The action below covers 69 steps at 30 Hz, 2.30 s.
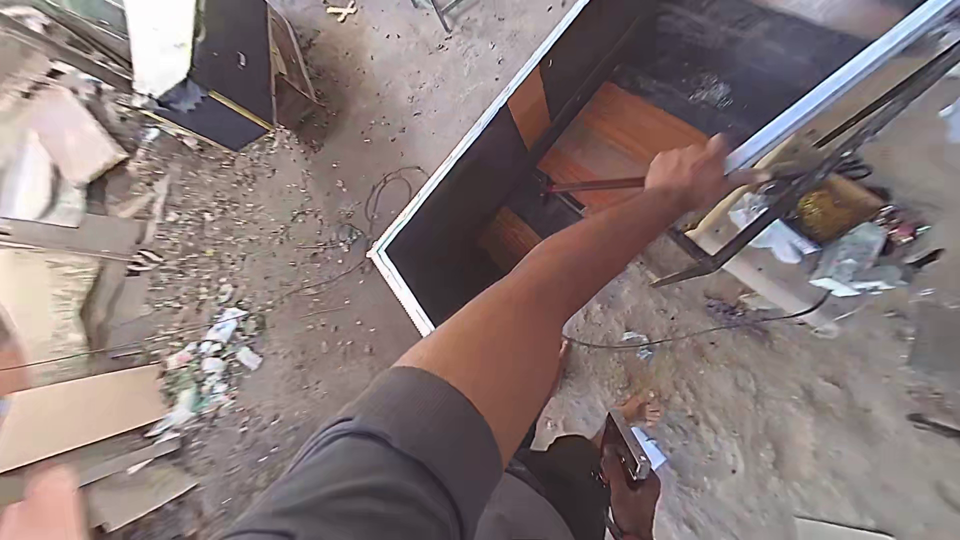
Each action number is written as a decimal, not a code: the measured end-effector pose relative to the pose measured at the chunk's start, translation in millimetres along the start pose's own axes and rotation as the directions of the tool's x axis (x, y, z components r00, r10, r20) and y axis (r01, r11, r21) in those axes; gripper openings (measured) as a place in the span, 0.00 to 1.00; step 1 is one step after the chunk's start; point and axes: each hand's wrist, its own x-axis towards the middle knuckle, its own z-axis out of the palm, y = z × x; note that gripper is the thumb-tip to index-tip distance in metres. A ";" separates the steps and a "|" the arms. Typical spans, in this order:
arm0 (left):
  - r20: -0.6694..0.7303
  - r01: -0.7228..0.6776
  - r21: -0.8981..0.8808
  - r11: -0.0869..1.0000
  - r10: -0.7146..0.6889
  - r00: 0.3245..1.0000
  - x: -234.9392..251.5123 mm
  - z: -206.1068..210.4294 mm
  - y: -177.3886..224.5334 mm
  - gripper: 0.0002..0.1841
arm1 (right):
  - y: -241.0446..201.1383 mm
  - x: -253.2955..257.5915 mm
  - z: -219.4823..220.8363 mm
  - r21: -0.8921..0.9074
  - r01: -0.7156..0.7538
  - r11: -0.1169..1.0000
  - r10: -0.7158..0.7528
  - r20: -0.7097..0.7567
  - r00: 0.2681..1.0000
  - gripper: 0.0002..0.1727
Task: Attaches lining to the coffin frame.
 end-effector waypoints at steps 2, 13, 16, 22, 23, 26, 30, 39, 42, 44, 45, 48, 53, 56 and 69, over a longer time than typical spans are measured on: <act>0.075 0.077 -0.399 0.914 -0.051 0.996 -14.7 5.9 -28.0 0.42 | -41.6 12.7 -4.6 0.133 0.023 0.991 -0.005 -0.135 0.991 0.16; -0.340 0.272 -0.120 0.955 -0.297 0.892 -310.7 -103.6 -289.6 0.28 | -181.2 60.9 -28.6 -0.099 -0.032 0.995 0.024 -0.076 0.997 0.12; -0.250 0.316 -0.208 0.926 -0.362 0.898 -356.1 -84.7 -310.0 0.30 | -245.9 59.2 -2.5 -0.210 0.265 0.941 -0.254 0.080 0.964 0.25; -0.555 0.063 -0.088 0.994 -0.102 0.825 -354.2 -16.7 -334.7 0.28 | -365.0 81.2 110.7 -0.287 0.923 0.256 -0.720 0.580 0.380 0.51; -0.471 0.106 -0.089 0.990 -0.135 0.872 -354.5 -20.0 -333.0 0.28 | -370.6 89.7 139.2 -0.329 0.933 0.145 -0.680 0.651 0.336 0.49; -0.157 0.255 -0.067 0.965 -0.262 0.952 -347.0 -40.7 -324.1 0.27 | -366.8 120.2 231.3 -0.486 0.873 -0.045 -0.242 0.853 0.462 0.42; 0.035 0.340 -0.057 0.939 -0.339 0.940 -341.0 -57.3 -318.0 0.24 | -307.7 170.6 313.5 -0.389 0.850 -0.355 0.342 0.793 0.505 0.49; -0.475 0.101 -0.089 0.991 -0.131 0.870 -347.1 -21.7 -339.2 0.26 | -235.5 198.2 351.1 -0.402 0.836 -0.374 0.456 0.705 0.543 0.52; -0.480 0.121 -0.078 0.990 -0.143 0.866 -347.4 -21.1 -338.2 0.27 | -226.4 203.3 351.8 -0.415 0.845 -0.337 0.434 0.728 0.530 0.49; -0.506 0.126 -0.059 0.990 -0.138 0.851 -346.3 -19.6 -337.7 0.27 | -226.9 200.5 352.7 -0.471 0.830 -0.298 0.433 0.708 0.557 0.40; -0.527 0.124 -0.047 0.991 -0.130 0.840 -345.6 -18.1 -337.8 0.27 | -230.3 195.8 353.2 -0.513 0.813 -0.275 0.440 0.685 0.581 0.33; -0.586 0.125 -0.015 0.992 -0.110 0.803 -342.8 -16.1 -338.5 0.29 | -231.2 193.6 358.7 -0.577 0.776 -0.255 0.433 0.649 0.625 0.25; -0.568 0.152 0.039 0.988 -0.103 0.816 -342.9 -17.2 -337.7 0.32 | -257.4 176.5 356.8 -0.540 0.817 -0.200 0.506 0.657 0.558 0.18; -0.529 0.179 0.070 0.981 -0.116 0.840 -344.1 -20.9 -334.2 0.33 | -288.1 158.5 340.7 -0.419 0.894 -0.155 0.521 0.734 0.435 0.16; -0.128 0.379 0.229 0.896 -0.359 0.925 -342.4 -38.9 -315.5 0.25 | -228.7 62.0 78.0 -0.217 0.974 0.069 -0.664 0.718 0.207 0.06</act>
